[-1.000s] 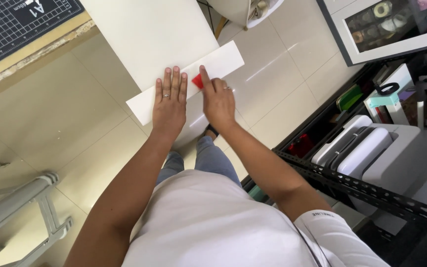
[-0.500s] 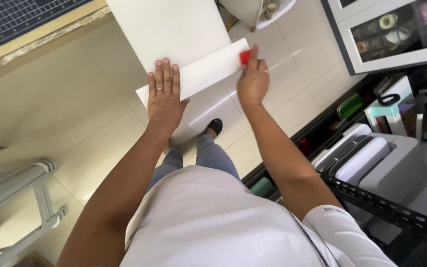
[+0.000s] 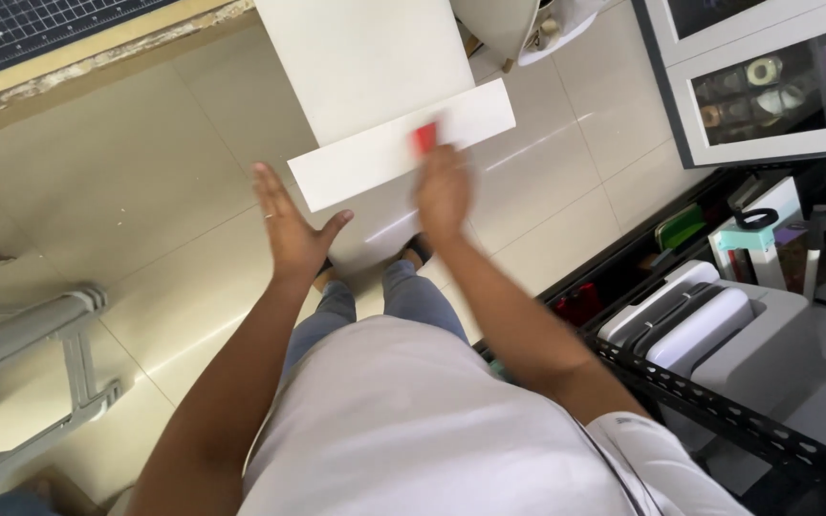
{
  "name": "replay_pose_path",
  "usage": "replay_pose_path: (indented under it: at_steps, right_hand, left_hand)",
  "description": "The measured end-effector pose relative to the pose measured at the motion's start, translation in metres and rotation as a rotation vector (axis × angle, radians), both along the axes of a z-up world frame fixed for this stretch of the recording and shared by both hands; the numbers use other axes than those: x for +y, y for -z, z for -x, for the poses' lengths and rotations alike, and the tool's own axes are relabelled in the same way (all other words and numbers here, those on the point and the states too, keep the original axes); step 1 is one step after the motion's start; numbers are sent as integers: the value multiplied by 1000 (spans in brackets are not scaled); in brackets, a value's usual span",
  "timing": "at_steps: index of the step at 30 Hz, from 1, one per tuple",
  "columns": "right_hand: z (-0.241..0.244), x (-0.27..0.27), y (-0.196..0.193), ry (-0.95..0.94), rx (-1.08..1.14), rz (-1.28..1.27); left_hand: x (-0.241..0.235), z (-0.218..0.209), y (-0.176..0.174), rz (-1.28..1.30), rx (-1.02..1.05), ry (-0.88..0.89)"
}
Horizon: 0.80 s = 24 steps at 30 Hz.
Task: Applying and smoothing a white adhesive strip onto a board using a red squeegee tool.
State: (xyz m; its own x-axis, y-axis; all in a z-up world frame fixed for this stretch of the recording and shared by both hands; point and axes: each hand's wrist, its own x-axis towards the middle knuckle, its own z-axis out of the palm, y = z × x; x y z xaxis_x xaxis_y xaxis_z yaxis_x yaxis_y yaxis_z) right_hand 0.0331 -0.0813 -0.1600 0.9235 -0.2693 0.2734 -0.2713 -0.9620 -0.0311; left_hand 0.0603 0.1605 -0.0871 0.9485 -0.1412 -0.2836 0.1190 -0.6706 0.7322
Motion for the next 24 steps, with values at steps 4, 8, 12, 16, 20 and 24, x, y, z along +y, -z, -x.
replay_pose_path:
  at_steps: [4,8,12,16,20,24]
  right_hand:
    - [1,64,-68,-371,-5,25]
    - [-18,-92,2,-46,-76,187]
    - [-1,-20,24,-3,-125,114]
    - [-4,64,-34,-339,-98,52]
    - [-9,-36,-21,-115,-54,309]
    - [3,56,-41,-147,-63,130]
  left_hand:
    - [-32,-6,20,339,74,-101]
    - [-60,-3,45,422,-28,-113]
    - [-64,-3,35,521,-85,-143]
    - [-65,-9,32,391,-60,-107]
    - [-58,-4,17,415,8,-125]
    - [-62,-14,25,449,-27,-74]
